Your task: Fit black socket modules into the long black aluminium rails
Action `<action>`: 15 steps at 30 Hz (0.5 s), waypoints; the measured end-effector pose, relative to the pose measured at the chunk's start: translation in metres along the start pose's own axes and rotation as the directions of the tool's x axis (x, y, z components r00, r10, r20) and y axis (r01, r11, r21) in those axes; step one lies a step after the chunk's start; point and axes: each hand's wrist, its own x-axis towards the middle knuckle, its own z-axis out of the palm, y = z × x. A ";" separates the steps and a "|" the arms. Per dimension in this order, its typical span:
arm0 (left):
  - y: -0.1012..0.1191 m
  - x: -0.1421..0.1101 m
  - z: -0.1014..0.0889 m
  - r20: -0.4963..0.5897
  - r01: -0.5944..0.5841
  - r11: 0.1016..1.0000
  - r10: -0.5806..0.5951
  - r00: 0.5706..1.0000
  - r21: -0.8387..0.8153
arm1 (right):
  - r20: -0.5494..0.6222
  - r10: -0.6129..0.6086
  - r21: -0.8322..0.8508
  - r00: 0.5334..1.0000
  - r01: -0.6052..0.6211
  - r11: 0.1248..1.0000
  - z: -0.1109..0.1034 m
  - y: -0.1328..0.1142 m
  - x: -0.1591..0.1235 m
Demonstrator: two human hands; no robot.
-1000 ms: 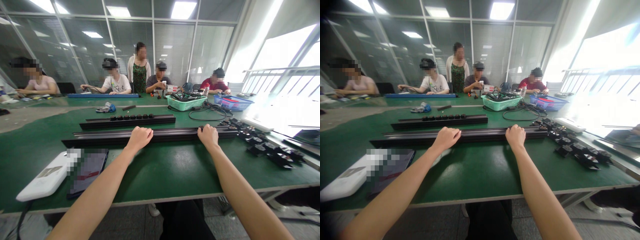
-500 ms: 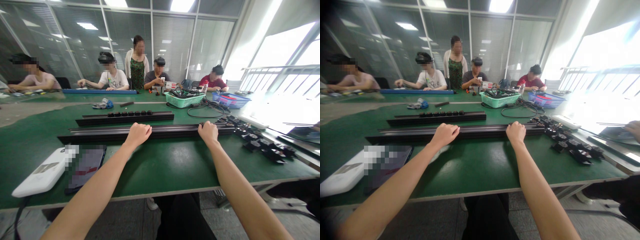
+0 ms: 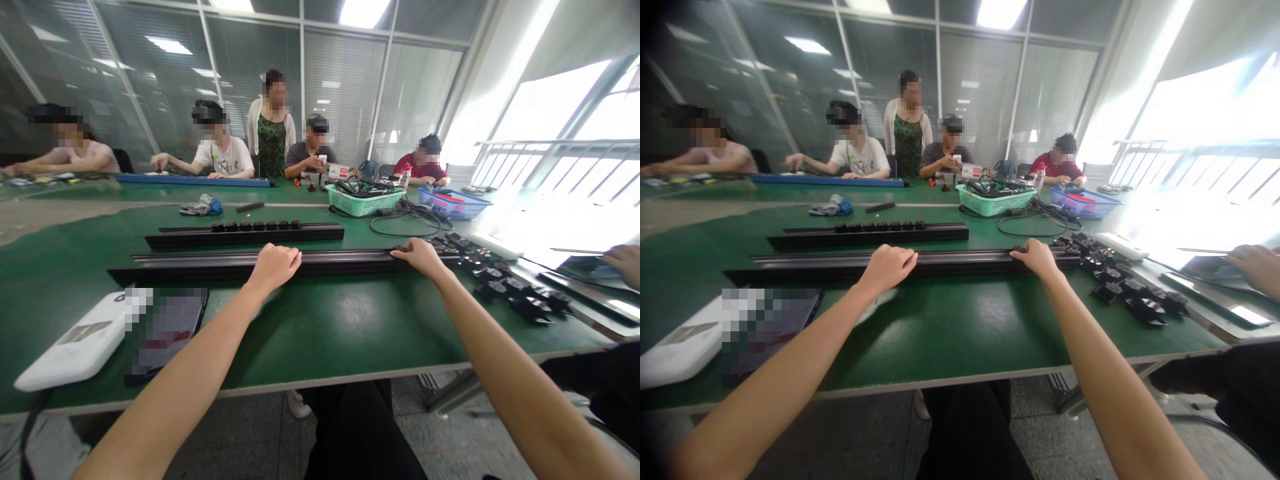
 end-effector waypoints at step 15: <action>-0.001 0.001 0.003 0.003 0.000 1.000 0.000 1.000 0.004 | -0.268 -0.113 0.134 0.957 0.153 0.979 0.030 0.020 -0.011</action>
